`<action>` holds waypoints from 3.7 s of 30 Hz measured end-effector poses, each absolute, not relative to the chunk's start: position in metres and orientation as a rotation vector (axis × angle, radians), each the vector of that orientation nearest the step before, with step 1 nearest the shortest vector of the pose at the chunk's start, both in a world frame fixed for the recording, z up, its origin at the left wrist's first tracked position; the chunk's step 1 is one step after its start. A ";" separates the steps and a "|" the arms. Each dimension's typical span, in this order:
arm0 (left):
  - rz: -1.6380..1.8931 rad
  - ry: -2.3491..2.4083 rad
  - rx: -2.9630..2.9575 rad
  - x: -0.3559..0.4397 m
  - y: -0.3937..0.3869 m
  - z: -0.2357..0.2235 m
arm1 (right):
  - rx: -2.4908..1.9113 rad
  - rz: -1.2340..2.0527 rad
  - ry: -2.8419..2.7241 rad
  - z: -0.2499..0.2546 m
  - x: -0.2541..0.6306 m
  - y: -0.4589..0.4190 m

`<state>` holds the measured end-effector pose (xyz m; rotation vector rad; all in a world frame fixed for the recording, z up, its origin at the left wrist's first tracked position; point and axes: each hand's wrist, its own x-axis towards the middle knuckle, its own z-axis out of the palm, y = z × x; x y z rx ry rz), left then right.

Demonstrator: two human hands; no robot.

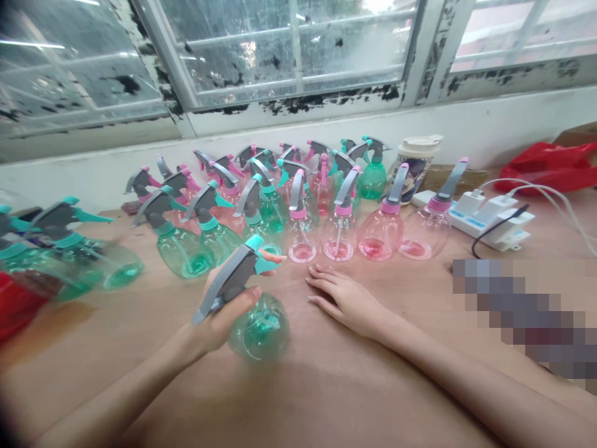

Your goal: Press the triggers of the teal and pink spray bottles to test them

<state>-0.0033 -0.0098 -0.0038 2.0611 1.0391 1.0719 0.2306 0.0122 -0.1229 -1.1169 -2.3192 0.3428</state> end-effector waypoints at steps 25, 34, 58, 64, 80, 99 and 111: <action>1.047 0.929 2.047 -0.002 -0.005 -0.007 | -1.124 0.350 -2.337 -0.121 0.230 0.012; 0.988 0.816 2.140 -0.003 0.003 -0.009 | -1.145 0.339 -2.375 -0.122 0.231 0.012; 1.150 0.634 2.159 0.000 0.011 -0.024 | -1.131 0.335 -2.358 -0.123 0.232 0.013; 1.137 0.638 2.144 0.000 0.009 -0.022 | -1.128 0.331 -2.357 -0.123 0.232 0.013; 1.022 0.834 2.286 -0.002 0.007 -0.012 | -1.111 0.371 -2.342 -0.121 0.232 0.012; 1.069 0.886 2.088 0.003 0.002 -0.014 | -1.110 0.361 -2.320 -0.119 0.231 0.011; 1.060 0.956 2.129 -0.001 0.001 -0.019 | -1.117 0.350 -2.321 -0.120 0.231 0.011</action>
